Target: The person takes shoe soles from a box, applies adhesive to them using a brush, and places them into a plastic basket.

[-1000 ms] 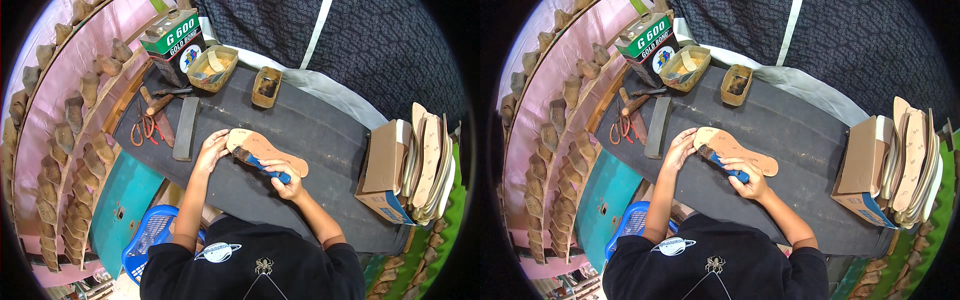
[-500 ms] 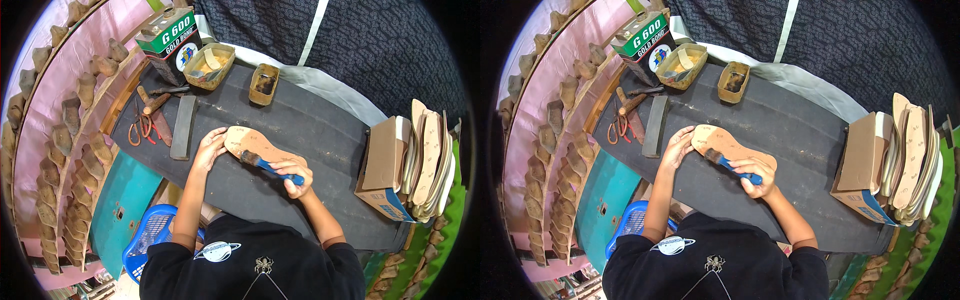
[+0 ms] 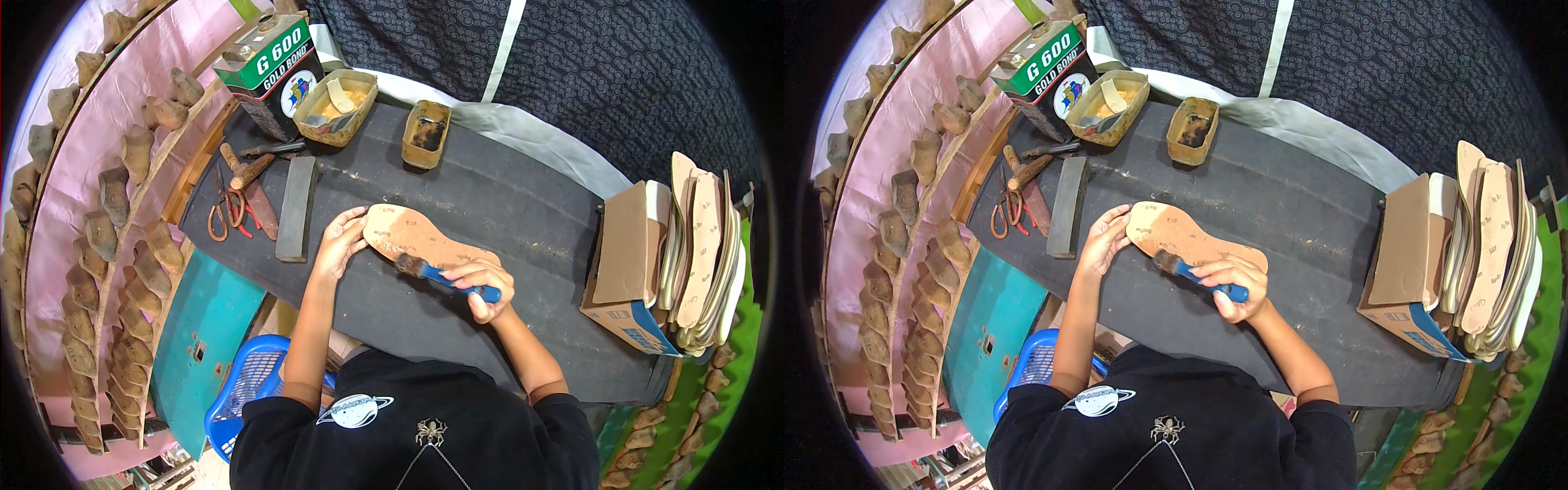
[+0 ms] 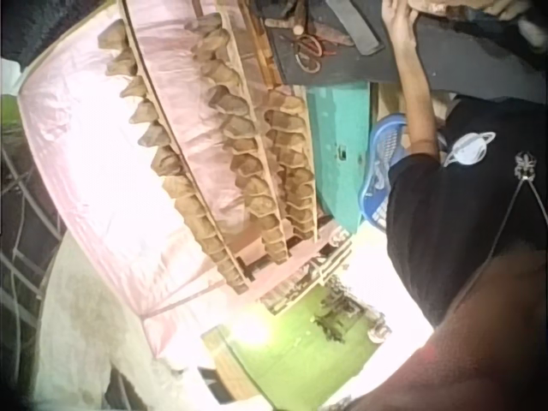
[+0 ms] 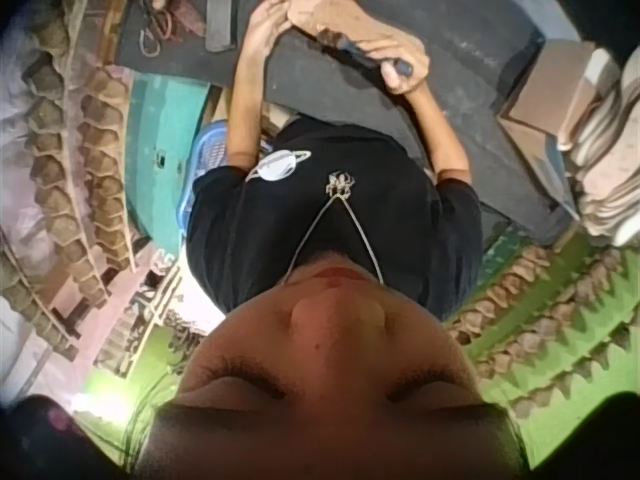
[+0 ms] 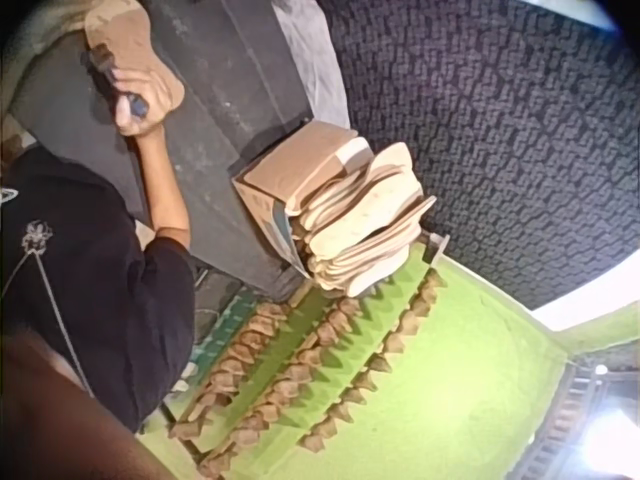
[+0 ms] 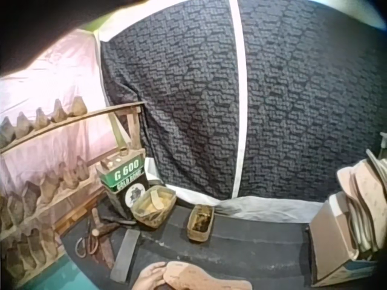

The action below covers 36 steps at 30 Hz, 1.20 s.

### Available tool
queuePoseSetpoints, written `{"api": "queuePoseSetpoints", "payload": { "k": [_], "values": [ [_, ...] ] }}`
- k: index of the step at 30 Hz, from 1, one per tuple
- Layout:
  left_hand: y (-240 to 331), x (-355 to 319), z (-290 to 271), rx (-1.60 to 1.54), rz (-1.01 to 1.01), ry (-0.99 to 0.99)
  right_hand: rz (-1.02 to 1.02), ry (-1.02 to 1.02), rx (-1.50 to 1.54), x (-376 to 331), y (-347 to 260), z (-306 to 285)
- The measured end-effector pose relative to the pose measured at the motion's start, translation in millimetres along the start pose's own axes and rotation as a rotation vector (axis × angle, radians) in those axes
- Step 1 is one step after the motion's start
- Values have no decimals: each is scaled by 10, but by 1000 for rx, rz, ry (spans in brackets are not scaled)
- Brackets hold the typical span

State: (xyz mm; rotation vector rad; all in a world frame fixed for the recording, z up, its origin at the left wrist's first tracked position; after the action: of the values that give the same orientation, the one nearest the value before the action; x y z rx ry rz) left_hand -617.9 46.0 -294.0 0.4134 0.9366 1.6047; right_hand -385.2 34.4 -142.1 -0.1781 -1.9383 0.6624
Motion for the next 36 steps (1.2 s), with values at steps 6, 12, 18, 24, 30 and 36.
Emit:
{"api": "queuePoseSetpoints", "payload": {
  "k": [6, 12, 18, 24, 30, 36],
  "values": [
    [-21, 14, -20, 5, -5, 3, 107, -136, -66, 12, 116, 251],
    [-8, 2, -47, 23, 4, 13, 13, 49, -12, -64, 92, -128],
    [-17, 10, -25, 42, 4, 2, 92, 118, 75, -45, 155, -132],
    [-28, 14, -58, 58, -5, 14, 221, -158, 44, -86, 282, 233],
    [-16, 6, -47, 38, 2, 6, 89, 210, -10, -86, 186, -303],
    [-30, 19, -42, 38, 3, 3, 126, 147, 6, -4, 175, -195]
  ]
}}
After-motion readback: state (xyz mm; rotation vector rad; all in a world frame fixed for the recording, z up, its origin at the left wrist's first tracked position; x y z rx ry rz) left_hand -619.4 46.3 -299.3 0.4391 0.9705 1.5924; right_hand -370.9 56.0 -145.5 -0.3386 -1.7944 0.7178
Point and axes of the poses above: each hand's wrist, its own x-axis towards the middle knuckle, its own z-axis out of the palm, y = z × x, the point moved 10 cm from there along x, towards the middle knuckle, and after that the axes turned 13 degrees about -x, right-handed, at the moved point
